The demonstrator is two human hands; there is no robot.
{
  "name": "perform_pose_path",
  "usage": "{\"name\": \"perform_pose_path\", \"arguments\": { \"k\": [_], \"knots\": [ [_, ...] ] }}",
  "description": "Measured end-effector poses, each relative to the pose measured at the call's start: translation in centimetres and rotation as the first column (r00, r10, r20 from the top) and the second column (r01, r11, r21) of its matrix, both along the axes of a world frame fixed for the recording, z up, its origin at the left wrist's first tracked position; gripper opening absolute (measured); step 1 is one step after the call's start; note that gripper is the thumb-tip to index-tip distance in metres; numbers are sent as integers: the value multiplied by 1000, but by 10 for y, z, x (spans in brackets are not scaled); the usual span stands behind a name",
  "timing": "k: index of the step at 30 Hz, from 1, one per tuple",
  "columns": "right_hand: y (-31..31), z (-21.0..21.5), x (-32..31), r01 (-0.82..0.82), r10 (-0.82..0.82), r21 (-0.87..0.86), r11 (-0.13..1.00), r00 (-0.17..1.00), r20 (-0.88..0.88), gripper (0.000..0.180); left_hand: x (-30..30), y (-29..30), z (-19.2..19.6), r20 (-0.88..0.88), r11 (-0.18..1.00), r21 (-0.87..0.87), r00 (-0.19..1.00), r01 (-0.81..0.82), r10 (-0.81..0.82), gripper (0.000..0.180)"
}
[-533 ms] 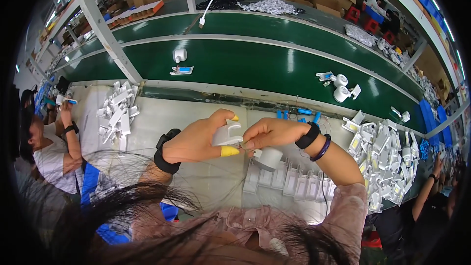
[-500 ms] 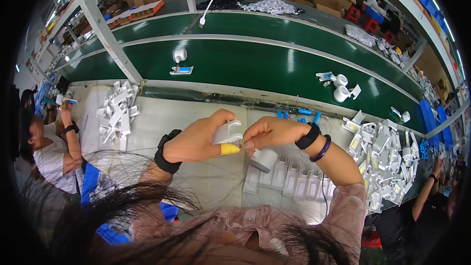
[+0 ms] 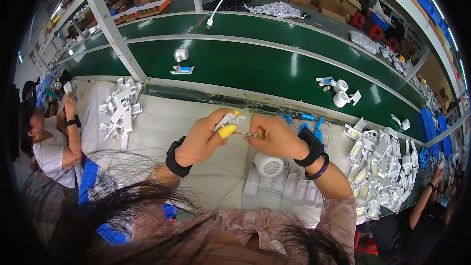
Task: Assembling small LED lighting components and placing them into trays on a factory production line.
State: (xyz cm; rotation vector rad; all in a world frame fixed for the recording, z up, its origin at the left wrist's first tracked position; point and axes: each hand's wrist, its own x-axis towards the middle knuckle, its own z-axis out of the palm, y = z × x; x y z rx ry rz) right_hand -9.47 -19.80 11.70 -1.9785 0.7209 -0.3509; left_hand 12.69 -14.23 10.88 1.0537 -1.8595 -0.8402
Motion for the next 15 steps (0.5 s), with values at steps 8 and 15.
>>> {"name": "perform_pose_path", "arguments": {
  "k": [8, 15],
  "knots": [
    [5, -9, 7, 342, -184, -380, 860, 901, 393, 14, -18, -7, -30, -573, 860, 487, 800, 155, 181, 27],
    [10, -24, 4, 310, -19, -677, 667, 916, 401, 19, -29, 3, -28, -626, 909, 361, 776, 206, 72, 31]
  ]
}}
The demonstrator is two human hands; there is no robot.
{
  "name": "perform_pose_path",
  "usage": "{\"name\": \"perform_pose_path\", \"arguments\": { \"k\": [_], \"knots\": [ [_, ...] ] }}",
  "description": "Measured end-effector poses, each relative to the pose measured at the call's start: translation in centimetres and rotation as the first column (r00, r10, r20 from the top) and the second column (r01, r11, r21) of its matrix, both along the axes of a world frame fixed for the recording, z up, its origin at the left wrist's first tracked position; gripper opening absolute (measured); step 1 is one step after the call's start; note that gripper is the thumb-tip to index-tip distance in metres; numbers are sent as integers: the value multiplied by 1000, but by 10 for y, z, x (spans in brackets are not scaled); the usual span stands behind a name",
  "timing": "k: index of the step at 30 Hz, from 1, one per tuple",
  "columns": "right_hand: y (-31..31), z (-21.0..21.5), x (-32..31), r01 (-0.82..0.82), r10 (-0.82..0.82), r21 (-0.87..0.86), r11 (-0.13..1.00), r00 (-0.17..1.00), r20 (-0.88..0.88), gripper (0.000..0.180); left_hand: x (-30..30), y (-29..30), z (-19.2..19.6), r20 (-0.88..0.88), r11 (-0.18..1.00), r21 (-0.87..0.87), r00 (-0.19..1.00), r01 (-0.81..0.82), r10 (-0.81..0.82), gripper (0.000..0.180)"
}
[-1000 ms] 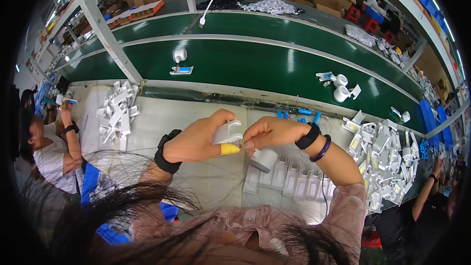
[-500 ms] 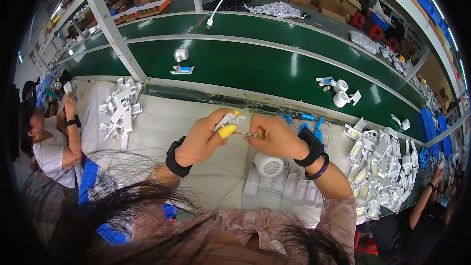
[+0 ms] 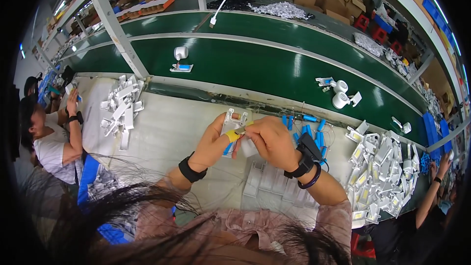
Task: Assembling small LED lighting components and placing them into trays on a factory production line.
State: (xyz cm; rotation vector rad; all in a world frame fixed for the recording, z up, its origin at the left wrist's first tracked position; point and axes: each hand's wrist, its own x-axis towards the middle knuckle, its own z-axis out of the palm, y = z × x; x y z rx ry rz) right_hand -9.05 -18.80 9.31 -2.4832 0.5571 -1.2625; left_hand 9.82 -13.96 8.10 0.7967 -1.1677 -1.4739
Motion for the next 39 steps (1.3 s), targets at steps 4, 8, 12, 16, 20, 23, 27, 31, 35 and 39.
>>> {"name": "perform_pose_path", "arguments": {
  "k": [4, 8, 12, 16, 20, 23, 27, 31, 35, 39],
  "knots": [
    [0, 2, -1, -41, 43, -102, 994, 999, 20, 22, -6, 8, 1, 46, 998, -50, 998, -37, 39, 35],
    [3, 4, 0, -11, 18, -144, 990, 998, 54, 24, -10, 10, 1, 90, 995, -82, 994, -47, 55, 36],
    [2, 2, 1, 21, -7, -173, 985, 997, 81, 23, -13, 10, 0, 144, 979, -184, 983, -89, 116, 29],
    [2, 1, -1, 40, -26, -185, 982, 997, 78, 23, -14, 11, 0, 198, 971, -223, 970, -93, 138, 31],
    [3, 2, 0, 44, -28, -188, 981, 996, 85, 23, -14, 12, 1, 259, 949, -304, 952, -81, 164, 38],
    [2, 1, 0, 42, -22, -201, 979, 994, 103, 24, -16, 13, 3, 273, 958, -269, 947, -96, 171, 38],
    [1, 0, 1, 34, -10, -225, 974, 994, 105, 25, -16, 13, 0, 261, 950, -284, 944, -126, 203, 38],
    [2, 0, 1, 44, -22, -201, 979, 994, 111, 25, -16, 12, -1, 252, 954, -282, 951, -107, 181, 37],
    [4, 2, 2, 48, -30, -174, 984, 994, 106, 25, -13, 15, 3, 253, 950, -295, 951, -101, 179, 35],
    [3, 4, 4, 37, -24, -162, 986, 996, 85, 25, -15, 15, -4, 268, 932, -335, 934, -138, 235, 35]
  ]
}}
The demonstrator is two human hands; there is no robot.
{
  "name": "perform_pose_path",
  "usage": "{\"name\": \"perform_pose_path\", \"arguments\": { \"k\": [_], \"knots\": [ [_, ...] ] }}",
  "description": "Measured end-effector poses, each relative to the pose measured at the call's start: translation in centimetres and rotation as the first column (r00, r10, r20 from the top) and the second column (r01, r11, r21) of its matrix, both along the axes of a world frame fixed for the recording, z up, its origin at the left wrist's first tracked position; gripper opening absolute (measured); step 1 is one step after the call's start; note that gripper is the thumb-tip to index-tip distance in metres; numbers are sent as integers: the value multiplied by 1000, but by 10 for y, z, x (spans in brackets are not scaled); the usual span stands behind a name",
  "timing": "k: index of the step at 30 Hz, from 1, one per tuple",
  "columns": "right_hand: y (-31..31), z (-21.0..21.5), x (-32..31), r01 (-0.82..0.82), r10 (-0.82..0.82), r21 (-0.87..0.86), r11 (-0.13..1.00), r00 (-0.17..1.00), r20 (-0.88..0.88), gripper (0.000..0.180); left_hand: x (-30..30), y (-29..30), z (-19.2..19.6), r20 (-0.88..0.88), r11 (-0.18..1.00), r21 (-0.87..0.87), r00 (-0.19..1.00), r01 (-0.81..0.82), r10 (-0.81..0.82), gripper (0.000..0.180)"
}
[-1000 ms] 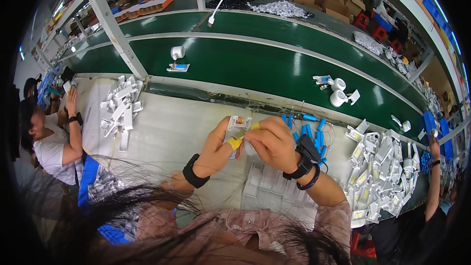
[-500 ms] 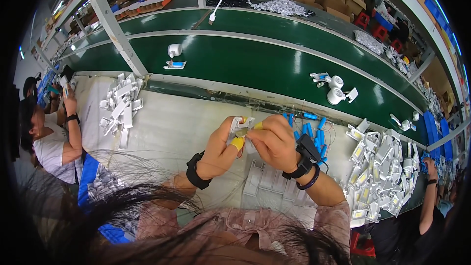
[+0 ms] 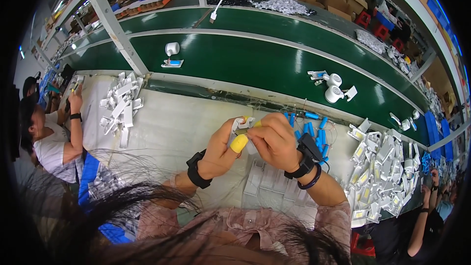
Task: Assembling small LED lighting components and placing them into trays on a factory production line.
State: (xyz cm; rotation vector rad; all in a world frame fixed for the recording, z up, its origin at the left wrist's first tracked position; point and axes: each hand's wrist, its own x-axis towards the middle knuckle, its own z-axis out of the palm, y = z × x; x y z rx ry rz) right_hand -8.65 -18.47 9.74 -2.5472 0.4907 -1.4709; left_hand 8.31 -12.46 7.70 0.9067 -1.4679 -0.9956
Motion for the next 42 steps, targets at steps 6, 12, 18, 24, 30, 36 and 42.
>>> {"name": "perform_pose_path", "arguments": {
  "k": [6, 12, 18, 24, 30, 36, 42],
  "knots": [
    [-2, -1, 1, 2, -3, -14, 1000, 1000, -19, 25, 0, -1, -5, 6, 1000, 27, 1000, -14, 14, 34],
    [-1, 1, 0, 47, -46, 7, 999, 998, -44, 23, 1, -10, -3, 84, 999, -44, 996, -18, 21, 29],
    [-31, 4, -4, 85, -72, 60, 995, 978, -198, 17, 25, -49, 1, 145, 985, 168, 988, 32, -57, 22],
    [-125, -7, -74, 402, -283, 510, 760, 912, -297, 17, 69, -147, 2, -34, 916, 396, 998, 66, -58, 26],
    [-206, -69, -162, 674, -641, -82, 735, 650, -408, 21, 93, -254, -34, -161, 887, 449, 967, -108, 200, 29],
    [-237, -82, -132, 617, -670, -302, 727, 541, -508, 31, 203, -319, -141, 545, 860, -110, 693, -498, 471, 31],
    [-272, -103, -143, 503, -741, -586, 636, 184, -646, 17, 214, -306, -119, 702, 641, -42, 434, -766, 565, 36]
  ]
}}
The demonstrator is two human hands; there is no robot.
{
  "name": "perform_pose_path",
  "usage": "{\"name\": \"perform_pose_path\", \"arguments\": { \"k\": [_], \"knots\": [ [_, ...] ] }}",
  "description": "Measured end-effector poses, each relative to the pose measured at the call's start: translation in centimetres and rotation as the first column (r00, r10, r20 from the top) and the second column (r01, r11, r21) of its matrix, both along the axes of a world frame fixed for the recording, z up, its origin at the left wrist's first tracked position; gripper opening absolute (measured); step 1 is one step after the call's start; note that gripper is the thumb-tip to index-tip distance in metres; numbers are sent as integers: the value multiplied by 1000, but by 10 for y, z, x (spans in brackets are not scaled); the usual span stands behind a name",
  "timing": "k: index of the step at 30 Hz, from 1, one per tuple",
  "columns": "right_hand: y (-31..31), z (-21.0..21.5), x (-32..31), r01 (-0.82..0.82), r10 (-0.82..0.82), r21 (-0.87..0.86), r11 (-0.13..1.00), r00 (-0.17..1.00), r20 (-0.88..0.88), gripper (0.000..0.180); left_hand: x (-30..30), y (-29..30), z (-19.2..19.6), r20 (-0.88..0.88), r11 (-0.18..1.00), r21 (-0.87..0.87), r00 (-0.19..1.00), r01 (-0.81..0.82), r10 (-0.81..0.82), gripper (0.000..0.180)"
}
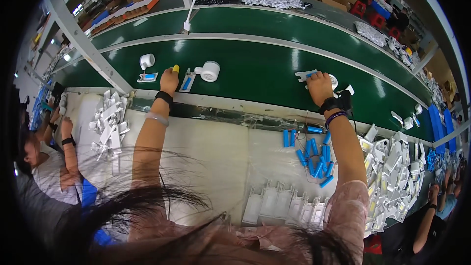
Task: Assembling small LED lighting components and placing them into trays on a factory production line.
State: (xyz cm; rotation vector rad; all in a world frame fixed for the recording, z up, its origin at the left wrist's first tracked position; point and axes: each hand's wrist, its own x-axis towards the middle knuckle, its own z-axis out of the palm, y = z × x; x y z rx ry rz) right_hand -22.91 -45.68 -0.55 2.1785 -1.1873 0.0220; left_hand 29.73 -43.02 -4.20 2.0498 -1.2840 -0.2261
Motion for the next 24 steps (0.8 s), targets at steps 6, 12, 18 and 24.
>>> {"name": "perform_pose_path", "arguments": {
  "k": [6, 12, 18, 24],
  "knots": [
    [9, 30, 17, -67, 8, 104, 992, 873, 488, 16, -16, 94, 49, -468, 964, -225, 851, 144, -236, 36],
    [41, 76, 60, -689, -316, 340, 640, 168, 934, 7, -79, 175, 91, -616, 859, -256, 610, 444, -499, 40],
    [145, 123, 124, -926, -453, 207, 315, 45, 890, 9, -155, 213, 115, -91, 611, -388, 631, 690, -770, 83],
    [205, 130, 145, -966, -588, 232, 111, 124, 799, 19, -186, 230, 122, -470, 516, -523, 276, 678, -838, 85]
  ]
}}
